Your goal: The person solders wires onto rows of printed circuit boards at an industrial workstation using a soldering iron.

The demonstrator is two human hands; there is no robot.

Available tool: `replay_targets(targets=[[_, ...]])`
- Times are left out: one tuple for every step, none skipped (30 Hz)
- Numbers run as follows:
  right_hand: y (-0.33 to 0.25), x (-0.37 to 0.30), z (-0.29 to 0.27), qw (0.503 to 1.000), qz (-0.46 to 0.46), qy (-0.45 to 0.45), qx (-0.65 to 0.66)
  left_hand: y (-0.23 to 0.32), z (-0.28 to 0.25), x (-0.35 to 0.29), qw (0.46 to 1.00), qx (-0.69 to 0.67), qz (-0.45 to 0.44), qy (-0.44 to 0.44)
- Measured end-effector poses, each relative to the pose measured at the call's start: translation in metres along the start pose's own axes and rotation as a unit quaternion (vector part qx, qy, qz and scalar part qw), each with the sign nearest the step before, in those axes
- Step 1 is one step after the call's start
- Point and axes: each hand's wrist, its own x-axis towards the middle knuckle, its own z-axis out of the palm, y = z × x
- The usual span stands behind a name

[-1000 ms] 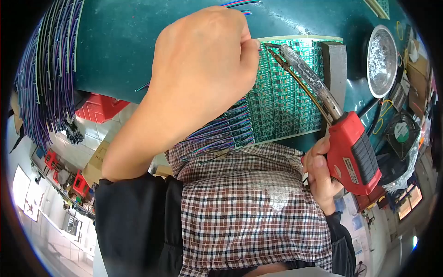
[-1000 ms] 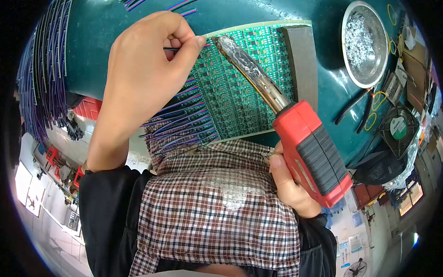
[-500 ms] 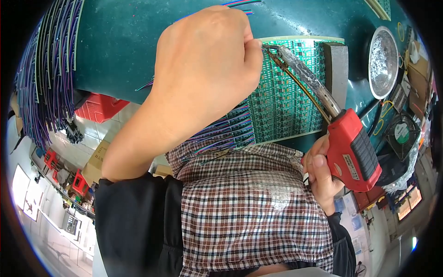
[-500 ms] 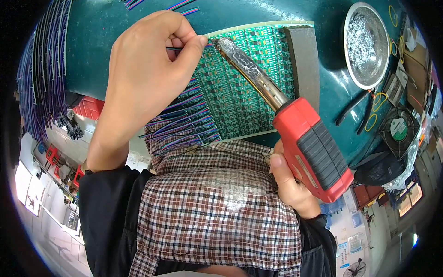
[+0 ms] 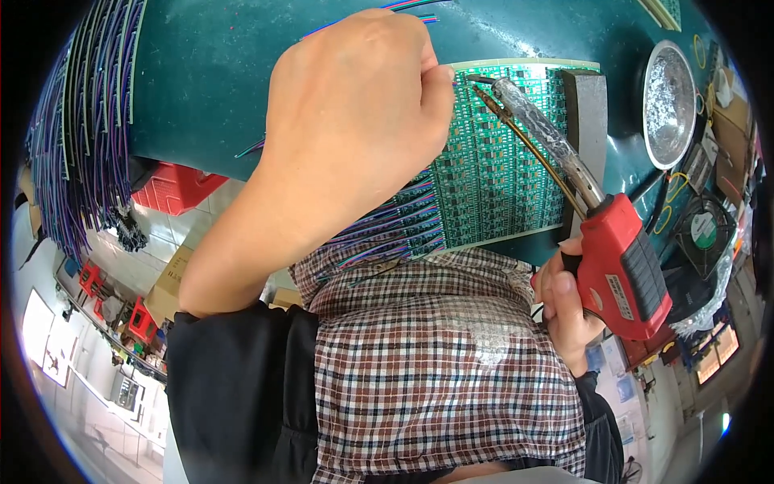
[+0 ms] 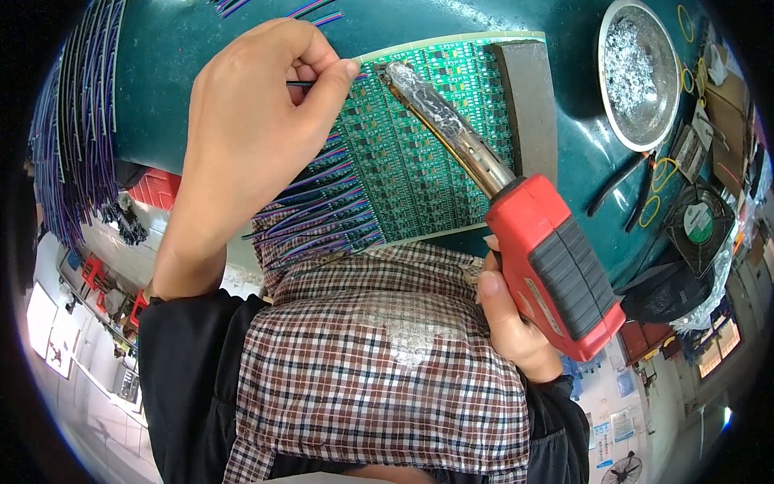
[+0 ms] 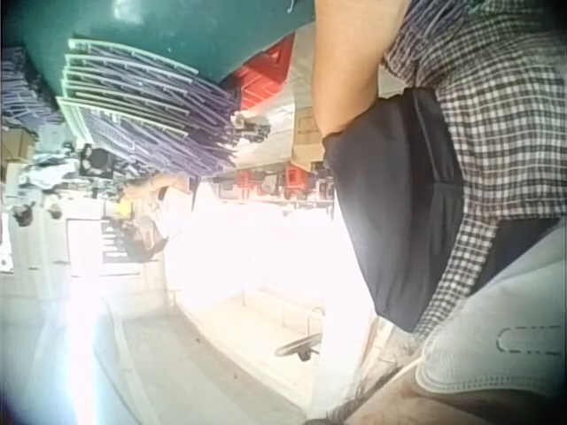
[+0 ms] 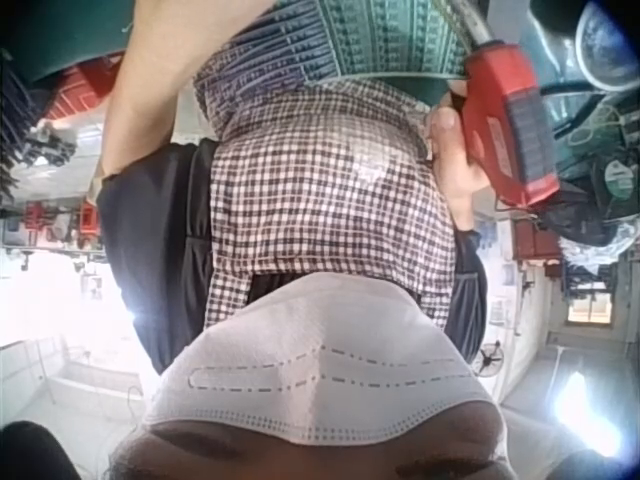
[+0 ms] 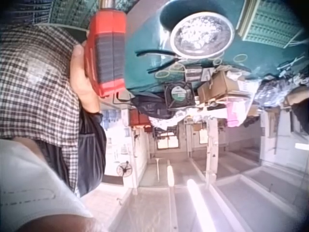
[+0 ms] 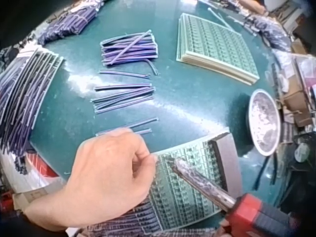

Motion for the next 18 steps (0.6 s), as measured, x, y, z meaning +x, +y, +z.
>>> replay_targets(targets=[[0.0011,0.0001,-0.0014,1.0,0.001,-0.008,-0.002,-0.0002,-0.0001,0.0003,1.0,0.0,0.0,-0.001],[0.002,0.0005,-0.0022,1.0,0.002,-0.007,-0.001,-0.0003,-0.0009,0.0006,1.0,-0.02,-0.019,-0.013],[0.0029,0.0012,-0.0029,1.0,-0.004,-0.012,-0.008,-0.0007,-0.0018,0.0011,0.998,-0.04,-0.038,-0.026],[0.0033,0.0015,-0.0037,1.0,-0.009,-0.017,-0.016,-0.0017,-0.0034,0.0015,0.998,-0.04,-0.037,-0.026],[0.0034,0.0018,-0.0048,1.0,-0.009,-0.016,-0.016,-0.003,-0.0052,0.0021,0.999,-0.04,-0.022,-0.03],[0.0035,0.0023,-0.006,0.999,-0.012,-0.025,-0.018,-0.0036,-0.0059,0.0028,0.999,-0.039,-0.007,-0.034],[0.0035,0.0026,-0.0068,0.999,-0.014,-0.035,-0.019,-0.0032,-0.0062,0.003,0.999,-0.039,-0.008,-0.035],[0.0034,0.0028,-0.0072,0.999,-0.014,-0.035,-0.019,-0.0027,-0.0062,0.0032,0.998,-0.041,-0.013,-0.035],[0.0033,0.0031,-0.0076,0.999,-0.016,-0.037,-0.023,-0.002,-0.006,0.0037,0.998,-0.042,-0.017,-0.036],[0.0035,0.0027,-0.0079,0.999,-0.019,-0.041,-0.026,-0.0008,-0.0057,0.0029,0.998,-0.042,-0.018,-0.036],[0.0037,0.0022,-0.0085,0.999,-0.019,-0.041,-0.026,0.0009,-0.0048,0.0023,0.998,-0.051,-0.026,-0.033],[0.0039,0.0019,-0.0093,0.998,-0.022,-0.041,-0.031,0.0023,-0.0039,0.002,0.997,-0.06,-0.034,-0.03],[0.0044,0.0026,-0.0086,0.998,-0.023,-0.043,-0.035,0.0013,-0.0033,0.0013,0.997,-0.059,-0.036,-0.031],[0.0043,0.0037,-0.0076,0.998,-0.021,-0.044,-0.035,0.0001,-0.0026,0.0008,0.998,-0.049,-0.034,-0.026],[0.0038,0.0051,-0.0063,0.998,-0.021,-0.047,-0.03,-0.0009,-0.0025,0.0005,0.999,-0.039,-0.032,-0.02],[0.0037,0.0047,-0.0062,0.998,-0.023,-0.047,-0.026,-0.0004,-0.0019,0.0002,0.999,-0.04,-0.031,-0.02],[0.0041,0.0039,-0.0063,0.998,-0.023,-0.047,-0.026,0.0001,-0.0016,-0.0002,0.998,-0.042,-0.031,-0.02],[0.0045,0.0031,-0.0063,0.999,-0.021,-0.043,-0.025,0.0004,-0.0012,-0.0007,0.998,-0.043,-0.031,-0.021]])
